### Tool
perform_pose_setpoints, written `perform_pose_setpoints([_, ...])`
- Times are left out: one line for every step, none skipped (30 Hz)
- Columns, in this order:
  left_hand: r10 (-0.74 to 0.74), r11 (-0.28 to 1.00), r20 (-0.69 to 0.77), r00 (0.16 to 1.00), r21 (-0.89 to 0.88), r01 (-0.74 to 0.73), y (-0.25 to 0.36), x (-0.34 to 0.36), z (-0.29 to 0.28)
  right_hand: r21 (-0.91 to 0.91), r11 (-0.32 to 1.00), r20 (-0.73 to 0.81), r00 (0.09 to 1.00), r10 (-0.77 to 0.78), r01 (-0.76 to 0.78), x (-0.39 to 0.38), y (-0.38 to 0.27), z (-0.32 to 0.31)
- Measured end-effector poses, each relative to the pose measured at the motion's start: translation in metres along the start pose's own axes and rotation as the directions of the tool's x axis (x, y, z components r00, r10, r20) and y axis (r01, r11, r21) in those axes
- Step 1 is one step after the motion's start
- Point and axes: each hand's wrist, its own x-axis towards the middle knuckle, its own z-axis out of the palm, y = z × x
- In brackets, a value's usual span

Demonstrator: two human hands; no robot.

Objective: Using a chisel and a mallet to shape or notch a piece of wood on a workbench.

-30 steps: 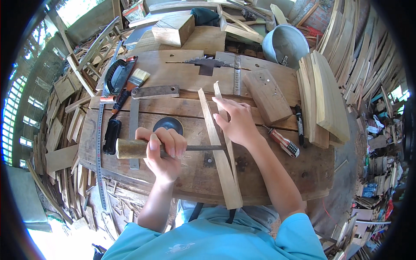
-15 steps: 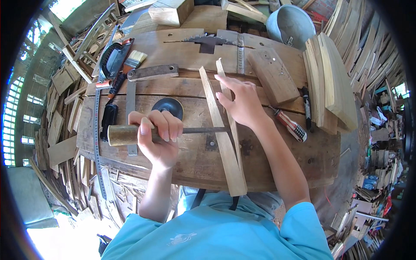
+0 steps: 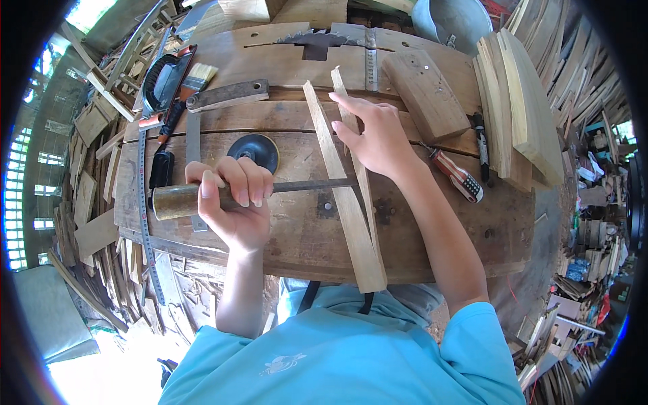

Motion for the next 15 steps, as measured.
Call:
perform_pose_setpoints([-0.002,1.0,-0.005,1.0,0.002,0.002,0.0002,-0.0004,-0.0008,-0.008,1.0,-0.003,1.0,-0.006,0.006,0.0003,0.0011,0.001])
perform_pose_setpoints([-0.005,1.0,-0.006,1.0,0.003,0.005,0.0001,-0.0008,-0.0017,-0.016,1.0,-0.006,1.0,-0.012,0.012,0.0003,0.0018,0.0019])
perform_pose_setpoints([-0.001,1.0,-0.002,1.0,-0.003,0.001,-0.0003,-0.0009,-0.0025,-0.016,1.0,-0.005,1.0,-0.01,0.01,0.0003,0.0023,0.0019])
perform_pose_setpoints([0.003,1.0,0.003,1.0,-0.008,-0.003,-0.0006,-0.0012,-0.003,-0.009,1.0,-0.011,1.0,-0.013,0.013,0.0002,0.0028,0.0016])
perform_pose_setpoints([0.002,1.0,0.002,1.0,-0.009,-0.002,-0.0005,-0.0017,-0.003,-0.003,1.0,-0.017,1.0,-0.017,0.017,-0.0001,0.003,0.0013])
perform_pose_setpoints([-0.003,1.0,-0.004,1.0,0.0,0.003,-0.0002,-0.0019,-0.0032,-0.002,1.0,-0.016,1.0,-0.017,0.017,0.0003,0.0023,0.0008])
perform_pose_setpoints([-0.008,1.0,-0.01,1.0,0.009,0.008,0.0001,-0.002,-0.0033,0.004,1.0,-0.009,1.0,-0.013,0.013,0.0009,0.0013,-0.0001])
perform_pose_setpoints([-0.007,1.0,-0.011,1.0,0.009,0.008,0.0001,-0.0021,-0.0039,0.009,1.0,-0.002,1.0,-0.009,0.009,0.0013,0.0008,-0.0004])
perform_pose_setpoints([-0.012,1.0,-0.01,1.0,-0.005,0.012,-0.0001,-0.0022,-0.0046,0.009,1.0,-0.002,1.0,-0.009,0.009,0.0013,0.0011,-0.0004])
perform_pose_setpoints([-0.016,1.0,-0.009,1.0,-0.019,0.016,-0.0002,-0.0023,-0.0053,0.016,1.0,-0.017,1.0,-0.022,0.022,0.0013,0.0017,-0.0001])
perform_pose_setpoints([-0.016,1.0,-0.008,1.0,-0.019,0.016,0.0,-0.0026,-0.0057,0.023,0.999,-0.032,0.999,-0.034,0.035,0.0013,0.0023,0.0001])
perform_pose_setpoints([-0.023,1.0,-0.025,0.999,-0.019,0.022,0.0002,-0.0035,-0.0062,0.023,0.999,-0.032,0.999,-0.034,0.034,0.0011,0.0032,0.0005])
perform_pose_setpoints([-0.029,0.999,-0.041,0.999,-0.018,0.029,0.0001,-0.004,-0.0067,0.026,0.999,-0.021,1.0,-0.021,0.022,0.0009,0.004,0.0009])
perform_pose_setpoints([-0.03,0.999,-0.041,0.999,-0.02,0.03,-0.0005,-0.0042,-0.0073,0.029,1.0,-0.01,1.0,-0.009,0.009,0.0005,0.0049,0.0013])
perform_pose_setpoints([-0.031,0.999,-0.042,0.999,-0.031,0.03,-0.0004,-0.0044,-0.0083,0.031,0.999,-0.009,1.0,-0.01,0.01,0.0009,0.0036,0.0009])
